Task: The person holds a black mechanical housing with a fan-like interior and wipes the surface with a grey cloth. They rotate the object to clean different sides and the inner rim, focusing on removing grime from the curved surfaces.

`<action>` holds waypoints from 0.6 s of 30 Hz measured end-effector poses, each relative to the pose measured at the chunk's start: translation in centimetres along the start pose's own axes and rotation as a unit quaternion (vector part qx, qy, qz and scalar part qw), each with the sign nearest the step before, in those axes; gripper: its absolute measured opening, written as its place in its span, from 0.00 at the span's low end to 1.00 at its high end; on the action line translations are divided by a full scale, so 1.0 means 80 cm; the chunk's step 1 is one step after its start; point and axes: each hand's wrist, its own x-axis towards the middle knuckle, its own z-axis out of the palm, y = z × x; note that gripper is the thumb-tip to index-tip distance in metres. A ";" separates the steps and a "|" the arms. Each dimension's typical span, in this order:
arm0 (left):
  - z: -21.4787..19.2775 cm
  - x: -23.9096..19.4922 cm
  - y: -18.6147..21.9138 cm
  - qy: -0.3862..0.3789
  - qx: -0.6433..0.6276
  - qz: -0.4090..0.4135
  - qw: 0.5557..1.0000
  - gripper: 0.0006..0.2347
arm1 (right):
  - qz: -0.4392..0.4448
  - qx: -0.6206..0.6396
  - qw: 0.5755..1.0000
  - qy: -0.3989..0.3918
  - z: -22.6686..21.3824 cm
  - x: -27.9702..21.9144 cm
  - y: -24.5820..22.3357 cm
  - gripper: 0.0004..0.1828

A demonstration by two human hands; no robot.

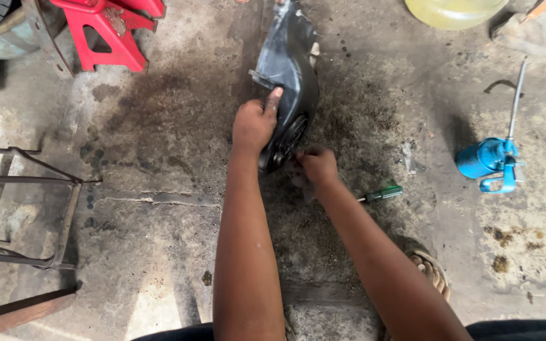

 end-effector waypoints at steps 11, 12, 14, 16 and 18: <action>0.003 -0.001 -0.049 0.041 -0.245 -0.206 0.946 0.35 | -0.053 0.191 0.978 -0.069 -0.021 0.001 -0.010 0.12; 0.000 -0.002 -0.049 0.046 -0.254 -0.203 0.944 0.35 | -0.074 0.160 0.982 -0.072 -0.020 0.003 -0.017 0.11; -0.001 -0.005 -0.046 0.049 -0.253 -0.205 0.944 0.35 | -0.167 0.014 0.985 -0.047 -0.008 0.006 -0.025 0.11; -0.001 -0.007 -0.043 0.054 -0.242 -0.190 0.950 0.35 | -0.242 -0.101 0.965 -0.008 0.004 0.001 -0.026 0.11; 0.003 -0.006 -0.040 0.062 -0.227 -0.155 0.959 0.34 | -0.302 -0.188 0.933 0.045 0.012 -0.010 -0.027 0.11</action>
